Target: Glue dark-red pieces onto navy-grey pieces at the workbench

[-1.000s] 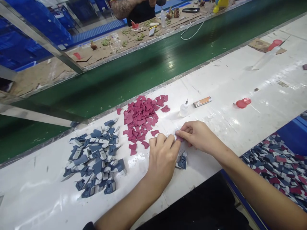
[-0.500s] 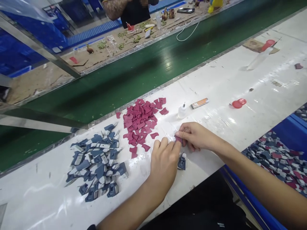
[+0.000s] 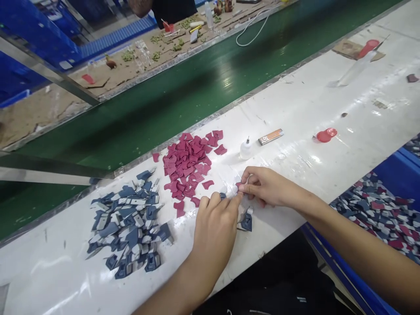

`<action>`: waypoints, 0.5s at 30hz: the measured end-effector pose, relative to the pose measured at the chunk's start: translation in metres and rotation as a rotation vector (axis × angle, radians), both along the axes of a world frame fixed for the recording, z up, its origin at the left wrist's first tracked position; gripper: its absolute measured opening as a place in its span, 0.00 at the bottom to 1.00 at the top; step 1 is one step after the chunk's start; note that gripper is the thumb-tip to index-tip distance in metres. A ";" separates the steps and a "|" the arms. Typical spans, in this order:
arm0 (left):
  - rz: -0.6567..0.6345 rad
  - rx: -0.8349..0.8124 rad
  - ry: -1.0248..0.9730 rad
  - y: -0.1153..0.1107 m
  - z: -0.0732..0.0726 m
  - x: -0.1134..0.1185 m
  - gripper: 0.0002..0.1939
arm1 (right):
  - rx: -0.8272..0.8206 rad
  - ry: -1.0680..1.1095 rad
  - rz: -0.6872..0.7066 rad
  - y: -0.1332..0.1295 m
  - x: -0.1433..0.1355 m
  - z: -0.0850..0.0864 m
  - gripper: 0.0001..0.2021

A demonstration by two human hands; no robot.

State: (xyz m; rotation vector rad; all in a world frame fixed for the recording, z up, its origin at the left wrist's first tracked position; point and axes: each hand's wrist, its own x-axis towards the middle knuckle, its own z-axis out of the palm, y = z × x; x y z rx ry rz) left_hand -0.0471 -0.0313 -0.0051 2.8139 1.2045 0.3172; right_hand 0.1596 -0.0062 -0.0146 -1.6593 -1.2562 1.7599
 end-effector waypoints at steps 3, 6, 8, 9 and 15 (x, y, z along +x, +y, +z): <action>0.021 -0.027 0.026 -0.009 0.003 -0.006 0.21 | 0.000 -0.019 -0.035 -0.002 0.001 -0.004 0.09; 0.025 -0.039 0.019 -0.019 0.009 -0.012 0.20 | -0.064 0.013 -0.047 -0.002 0.000 -0.007 0.08; 0.030 -0.046 -0.013 -0.021 0.011 -0.013 0.21 | -0.090 0.024 -0.043 -0.002 -0.001 -0.008 0.08; 0.036 -0.047 -0.027 -0.021 0.012 -0.013 0.21 | -0.085 0.022 -0.040 -0.002 -0.001 -0.008 0.08; 0.060 -0.035 -0.018 -0.012 0.006 -0.004 0.19 | 0.077 -0.047 -0.011 -0.008 -0.003 -0.010 0.07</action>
